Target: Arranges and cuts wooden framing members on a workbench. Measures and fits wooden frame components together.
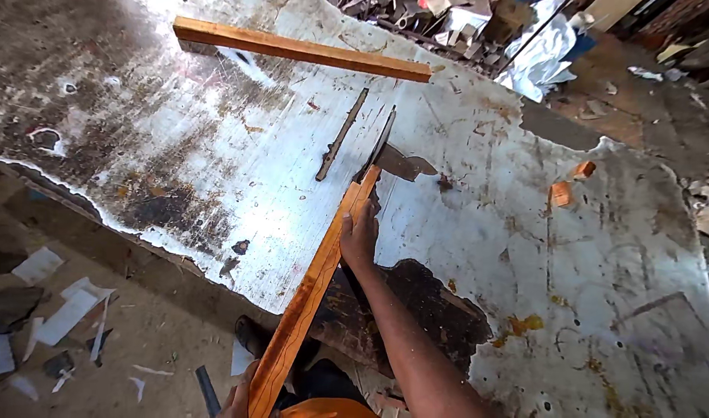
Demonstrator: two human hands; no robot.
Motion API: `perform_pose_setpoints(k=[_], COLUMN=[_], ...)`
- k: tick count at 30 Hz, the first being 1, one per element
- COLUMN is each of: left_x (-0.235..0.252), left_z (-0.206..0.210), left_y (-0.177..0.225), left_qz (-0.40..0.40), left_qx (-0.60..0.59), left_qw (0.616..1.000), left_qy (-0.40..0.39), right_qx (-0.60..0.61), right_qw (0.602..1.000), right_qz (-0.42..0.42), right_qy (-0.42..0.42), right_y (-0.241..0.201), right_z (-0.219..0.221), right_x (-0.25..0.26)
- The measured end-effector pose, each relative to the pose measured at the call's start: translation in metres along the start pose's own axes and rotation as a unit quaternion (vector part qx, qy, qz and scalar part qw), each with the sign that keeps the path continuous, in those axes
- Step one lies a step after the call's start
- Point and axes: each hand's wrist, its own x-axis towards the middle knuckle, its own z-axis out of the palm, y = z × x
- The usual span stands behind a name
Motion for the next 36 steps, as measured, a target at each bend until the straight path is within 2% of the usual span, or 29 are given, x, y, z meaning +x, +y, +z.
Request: perform_pose_setpoints(k=[36], left_x=[0.028], left_z=[0.003], left_y=[0.039], left_qz=[-0.012], left_qx=[-0.011], left_qw=[1.0], left_qy=[-0.006], right_qx=[-0.002], right_qw=[1.0], right_qz=[0.022], right_qy=[-0.015], right_y=[0.006], right_z=[-0.008], right_x=[0.052])
